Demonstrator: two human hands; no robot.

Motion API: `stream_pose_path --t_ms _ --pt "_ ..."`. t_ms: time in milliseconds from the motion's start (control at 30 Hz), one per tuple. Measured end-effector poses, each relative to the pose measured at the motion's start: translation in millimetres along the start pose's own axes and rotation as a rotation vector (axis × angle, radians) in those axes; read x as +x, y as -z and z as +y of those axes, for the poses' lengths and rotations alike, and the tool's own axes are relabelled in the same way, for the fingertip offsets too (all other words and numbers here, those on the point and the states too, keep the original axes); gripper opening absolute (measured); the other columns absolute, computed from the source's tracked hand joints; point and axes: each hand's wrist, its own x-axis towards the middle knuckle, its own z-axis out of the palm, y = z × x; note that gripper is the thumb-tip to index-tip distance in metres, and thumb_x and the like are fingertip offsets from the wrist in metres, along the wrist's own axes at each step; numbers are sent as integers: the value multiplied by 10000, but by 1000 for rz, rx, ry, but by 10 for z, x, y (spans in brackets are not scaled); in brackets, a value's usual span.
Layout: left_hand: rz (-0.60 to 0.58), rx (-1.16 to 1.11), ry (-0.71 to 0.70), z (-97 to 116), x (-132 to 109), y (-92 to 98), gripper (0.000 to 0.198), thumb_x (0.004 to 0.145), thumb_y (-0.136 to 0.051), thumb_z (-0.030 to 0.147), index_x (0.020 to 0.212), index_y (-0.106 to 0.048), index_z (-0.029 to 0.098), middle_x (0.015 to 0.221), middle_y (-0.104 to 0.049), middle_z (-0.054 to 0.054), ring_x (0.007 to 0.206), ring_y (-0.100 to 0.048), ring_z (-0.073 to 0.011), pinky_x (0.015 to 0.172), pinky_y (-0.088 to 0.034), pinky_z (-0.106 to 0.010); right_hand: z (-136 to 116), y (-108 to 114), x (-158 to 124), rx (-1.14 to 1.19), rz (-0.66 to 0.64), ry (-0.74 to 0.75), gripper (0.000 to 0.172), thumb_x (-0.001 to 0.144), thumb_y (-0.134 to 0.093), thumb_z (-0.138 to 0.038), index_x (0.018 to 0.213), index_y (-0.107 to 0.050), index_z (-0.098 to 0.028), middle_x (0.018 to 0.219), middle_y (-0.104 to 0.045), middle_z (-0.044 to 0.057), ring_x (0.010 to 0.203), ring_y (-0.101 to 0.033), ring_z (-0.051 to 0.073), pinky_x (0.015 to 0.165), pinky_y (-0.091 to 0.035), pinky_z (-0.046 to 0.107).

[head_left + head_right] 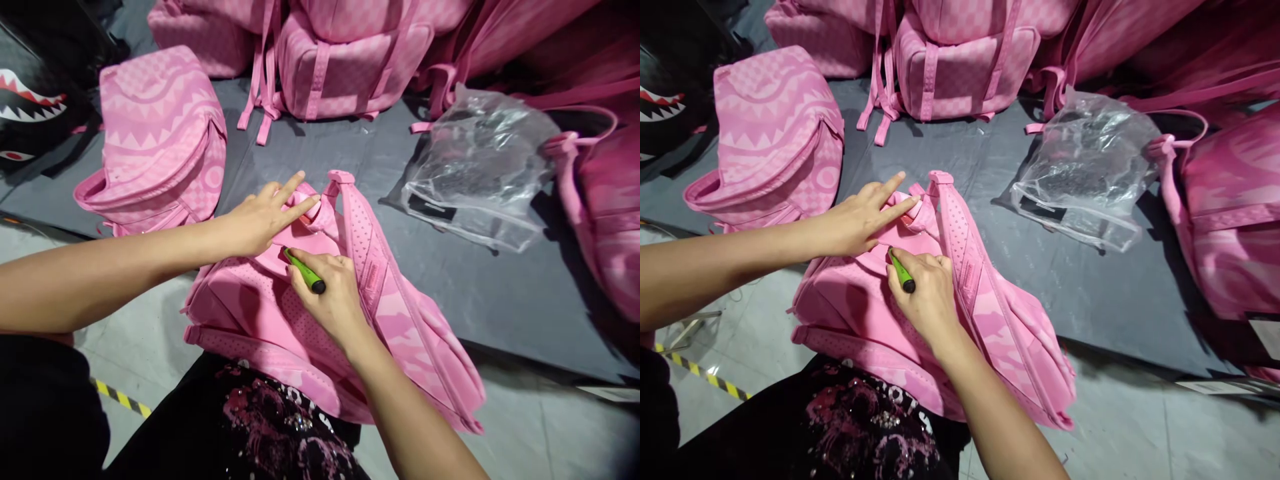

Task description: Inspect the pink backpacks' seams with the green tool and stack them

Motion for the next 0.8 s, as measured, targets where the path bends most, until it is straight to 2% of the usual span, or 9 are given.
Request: stream_pose_path --t_ms 67,133,267,367,533,800 --pt "-8 -35 45 -21 -2 7 1085 785 -631 75 1608 31 325 1682 118 -188 1450 -309 -397 1000 -488 -465 -3 21 -3 3 -10 -4 283 938 -595 -278 1172 -724 -184 907 -785 52 815 -681 233 847 -415 414" --pt "-49 -54 87 -34 12 18 1130 774 -643 83 1599 84 341 1674 138 -203 1405 -394 -397 983 -493 -451 -6 27 5 5 -22 -15 286 937 -593 -286 1176 -723 -196 891 -786 46 805 -680 232 839 -412 413" --pt "-102 -43 88 -56 58 16 1113 787 -612 63 1595 98 348 1679 83 -214 1289 -527 -367 913 -515 -402 -49 -45 79 32 -15 -43 282 931 -592 -298 1154 -734 -200 947 -794 58 844 -698 236 868 -410 424" --pt "-73 -71 77 -67 60 -7 1051 824 -585 90 1601 80 334 1682 64 -209 1298 -522 -374 905 -513 -402 -115 -133 130 71 -25 -45 271 935 -578 -301 1135 -738 -213 988 -797 59 859 -711 232 887 -411 429" --pt "-59 -127 86 -65 39 -26 993 849 -523 70 1600 57 361 1694 60 -159 1302 -507 -373 878 -524 -412 -172 -189 106 2 101 -87 257 923 -590 -314 1099 -747 -209 958 -797 63 859 -715 240 891 -414 439" --pt "-30 -154 69 -74 36 -46 971 845 -525 57 1610 0 347 1695 25 -161 1263 -516 -359 841 -540 -395 -221 -233 134 -22 121 -92 249 929 -582 -332 1054 -757 -206 922 -797 65 799 -709 223 911 -439 436"
